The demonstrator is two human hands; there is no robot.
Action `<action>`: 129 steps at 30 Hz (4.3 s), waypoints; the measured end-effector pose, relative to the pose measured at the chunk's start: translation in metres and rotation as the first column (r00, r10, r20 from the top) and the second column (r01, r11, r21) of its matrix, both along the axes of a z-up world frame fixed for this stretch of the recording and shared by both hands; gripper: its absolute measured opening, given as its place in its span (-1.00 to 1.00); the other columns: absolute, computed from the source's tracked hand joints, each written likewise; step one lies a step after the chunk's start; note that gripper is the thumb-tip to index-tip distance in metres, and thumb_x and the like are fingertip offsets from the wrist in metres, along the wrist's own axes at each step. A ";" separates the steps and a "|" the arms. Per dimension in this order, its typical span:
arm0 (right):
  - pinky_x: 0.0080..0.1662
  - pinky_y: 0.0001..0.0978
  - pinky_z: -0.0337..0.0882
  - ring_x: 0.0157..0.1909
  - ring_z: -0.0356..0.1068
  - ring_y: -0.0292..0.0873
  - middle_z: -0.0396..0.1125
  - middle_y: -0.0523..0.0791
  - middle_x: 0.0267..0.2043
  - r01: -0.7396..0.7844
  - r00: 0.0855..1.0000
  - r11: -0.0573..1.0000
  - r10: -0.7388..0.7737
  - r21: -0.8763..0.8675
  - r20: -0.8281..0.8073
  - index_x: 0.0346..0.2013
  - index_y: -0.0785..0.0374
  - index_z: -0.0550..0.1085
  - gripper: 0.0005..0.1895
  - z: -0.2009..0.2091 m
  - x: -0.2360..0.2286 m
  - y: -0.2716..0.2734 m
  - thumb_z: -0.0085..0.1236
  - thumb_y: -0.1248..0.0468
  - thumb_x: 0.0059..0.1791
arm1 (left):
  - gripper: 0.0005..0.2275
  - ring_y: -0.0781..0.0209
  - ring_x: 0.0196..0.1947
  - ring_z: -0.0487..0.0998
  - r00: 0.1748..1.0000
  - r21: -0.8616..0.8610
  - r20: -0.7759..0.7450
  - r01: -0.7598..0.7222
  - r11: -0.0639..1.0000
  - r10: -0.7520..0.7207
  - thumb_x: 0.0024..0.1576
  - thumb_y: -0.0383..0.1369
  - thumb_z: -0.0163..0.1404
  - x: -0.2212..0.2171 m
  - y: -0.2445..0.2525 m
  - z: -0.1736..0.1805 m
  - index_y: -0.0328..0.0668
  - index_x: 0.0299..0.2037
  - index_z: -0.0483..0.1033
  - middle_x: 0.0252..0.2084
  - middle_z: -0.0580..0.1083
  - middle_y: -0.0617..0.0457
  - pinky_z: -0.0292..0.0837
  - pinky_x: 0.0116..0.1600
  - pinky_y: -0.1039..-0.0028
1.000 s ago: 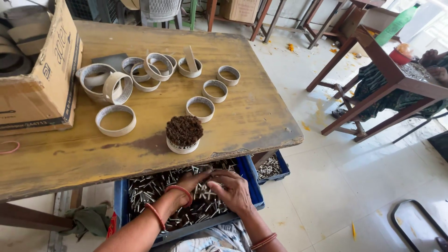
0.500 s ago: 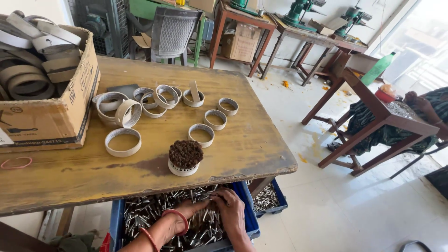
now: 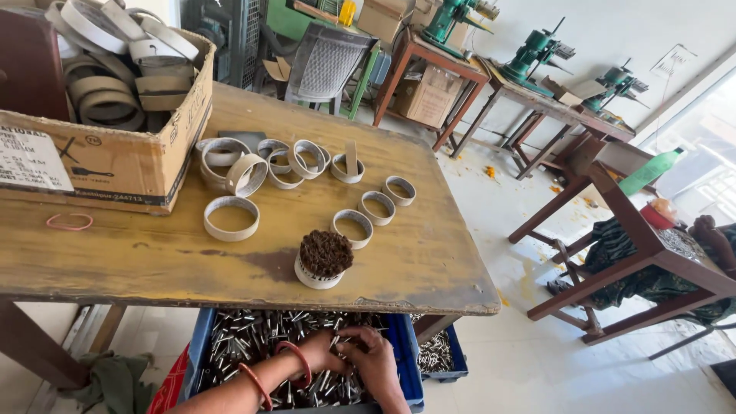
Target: The person sorts small metal fasteners from a blue bin into a small white container on the table. They repeatedly pick up handfuls of fasteners, separate them with both hands, and place the sorted items into the container. The person occasionally adjusts the position of the container and other items on the table while continuing the sorting process.
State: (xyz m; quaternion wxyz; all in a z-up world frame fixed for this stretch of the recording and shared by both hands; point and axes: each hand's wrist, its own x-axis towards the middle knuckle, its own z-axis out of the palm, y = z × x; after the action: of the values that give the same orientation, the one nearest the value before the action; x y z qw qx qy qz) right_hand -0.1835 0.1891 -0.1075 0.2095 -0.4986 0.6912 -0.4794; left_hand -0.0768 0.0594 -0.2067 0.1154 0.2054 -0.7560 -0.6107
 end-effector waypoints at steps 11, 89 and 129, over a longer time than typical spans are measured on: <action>-0.15 -0.40 0.54 -0.18 0.58 -0.20 0.56 -0.07 -0.18 0.072 0.968 0.988 -0.103 -0.139 -0.228 -0.23 0.28 0.66 -0.83 0.022 0.032 0.010 0.28 0.34 -0.10 | -0.62 0.17 -0.40 0.57 0.983 0.923 0.036 -0.101 0.371 0.179 0.11 -0.02 0.16 0.012 -0.009 0.022 -0.21 -0.17 0.52 -0.32 0.54 0.00 0.63 -0.38 0.39; -0.07 -0.33 0.52 -0.08 0.54 -0.09 0.53 -0.10 -0.12 -0.090 0.940 0.989 0.044 -0.121 -0.338 -0.19 0.23 0.66 -0.80 0.007 0.021 0.006 0.23 0.39 -0.09 | -0.77 0.15 -0.43 0.67 0.999 0.401 0.029 -0.032 0.916 0.022 -0.02 -0.57 0.22 0.005 0.004 -0.004 -0.43 -0.15 0.57 -0.32 0.62 -0.08 0.63 -0.38 0.38; -0.02 -0.25 0.51 -0.03 0.51 -0.02 0.46 -0.03 -0.01 -0.167 0.892 0.978 0.096 -0.125 -0.441 -0.06 0.25 0.60 -0.72 0.026 0.033 0.018 0.32 0.30 -0.06 | -0.65 0.18 -0.28 0.62 0.978 0.907 -0.083 -0.005 0.422 0.190 0.17 -0.11 0.22 0.004 -0.005 0.001 -0.23 -0.06 0.55 -0.18 0.59 -0.02 0.58 -0.31 0.40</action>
State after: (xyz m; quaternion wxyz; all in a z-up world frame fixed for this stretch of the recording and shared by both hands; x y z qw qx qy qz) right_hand -0.1510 0.2066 -0.0812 0.0424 -0.6532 0.6445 -0.3952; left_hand -0.0727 0.0542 -0.2056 0.0879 0.2250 -0.2858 -0.9274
